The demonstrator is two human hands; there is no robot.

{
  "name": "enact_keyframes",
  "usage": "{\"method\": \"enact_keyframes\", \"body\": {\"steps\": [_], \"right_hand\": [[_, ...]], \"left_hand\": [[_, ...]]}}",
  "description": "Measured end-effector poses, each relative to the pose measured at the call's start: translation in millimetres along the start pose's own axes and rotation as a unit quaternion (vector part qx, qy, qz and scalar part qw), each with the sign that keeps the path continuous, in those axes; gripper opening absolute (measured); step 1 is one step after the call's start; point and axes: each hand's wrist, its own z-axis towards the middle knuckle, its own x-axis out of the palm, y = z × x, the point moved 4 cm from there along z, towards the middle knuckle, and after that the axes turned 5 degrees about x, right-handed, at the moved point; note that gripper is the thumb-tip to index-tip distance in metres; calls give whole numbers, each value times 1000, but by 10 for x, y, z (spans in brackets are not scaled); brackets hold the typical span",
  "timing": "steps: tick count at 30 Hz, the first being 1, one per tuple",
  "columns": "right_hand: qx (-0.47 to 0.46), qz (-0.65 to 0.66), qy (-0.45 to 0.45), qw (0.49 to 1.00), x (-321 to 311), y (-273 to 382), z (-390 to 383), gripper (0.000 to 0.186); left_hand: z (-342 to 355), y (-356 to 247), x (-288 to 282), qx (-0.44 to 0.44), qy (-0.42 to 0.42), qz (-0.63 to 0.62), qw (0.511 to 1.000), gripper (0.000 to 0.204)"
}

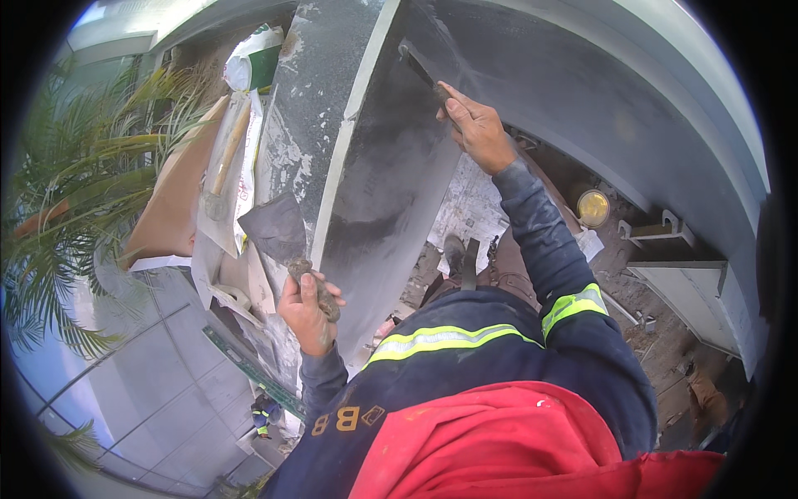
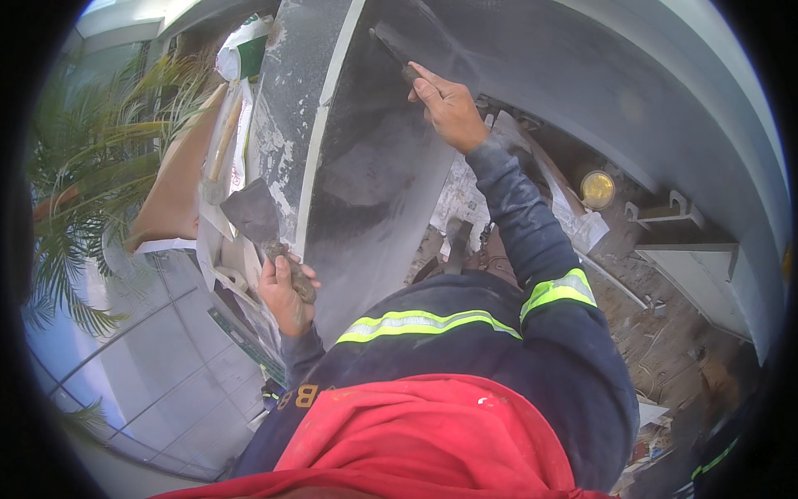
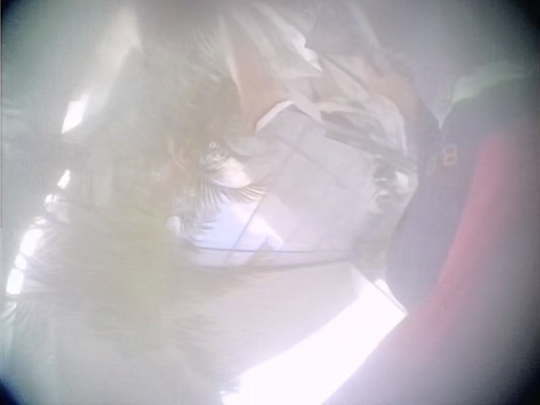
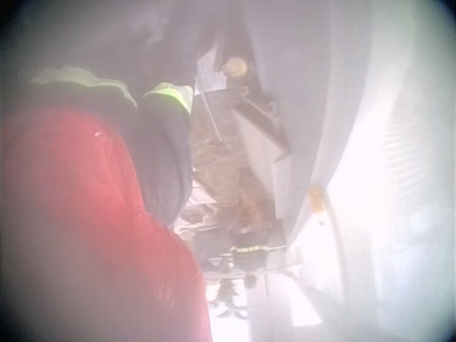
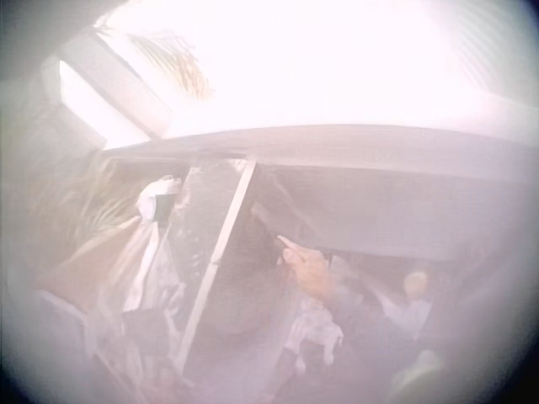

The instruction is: The person scoops mortar from a bucket and applies it to a curved concrete ledge using a trowel and a smaller finishing tool. They repeatedly smooth and level the surface along the ledge's edge, working methodically along its length.

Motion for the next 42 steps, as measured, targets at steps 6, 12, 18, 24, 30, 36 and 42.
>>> {"method": "enact_keyframes", "body": {"steps": [6, 12, 18, 24, 30, 36, 42], "right_hand": [[92, 178, -35, 979, 757, -99, -475, 58], [94, 225, -46, 969, 1404, 77, -677, 70], [99, 287, -65, 951, 1719, 77, -440, 72], [72, 325, -42, 942, 1916, 181, -495, 70], [82, 289, -53, 952, 1532, 28, -647, 65], [57, 239, -33, 969, 1928, -173, -542, 69], [93, 287, 21, 953, 1688, -135, -830, 67]], "left_hand": [[-99, 102, -194, -12, -47, -23, 999, 26], [-154, 204, -368, -33, -76, -20, 996, 24], [-109, 206, -404, -22, -66, -36, 997, 25], [-84, 281, -399, -31, -71, -57, 995, 26], [-50, 300, -408, -27, -62, -47, 997, 26], [-117, 248, -400, -20, -72, -33, 997, 26], [-199, 330, -513, -32, -97, -10, 995, 25]]}}
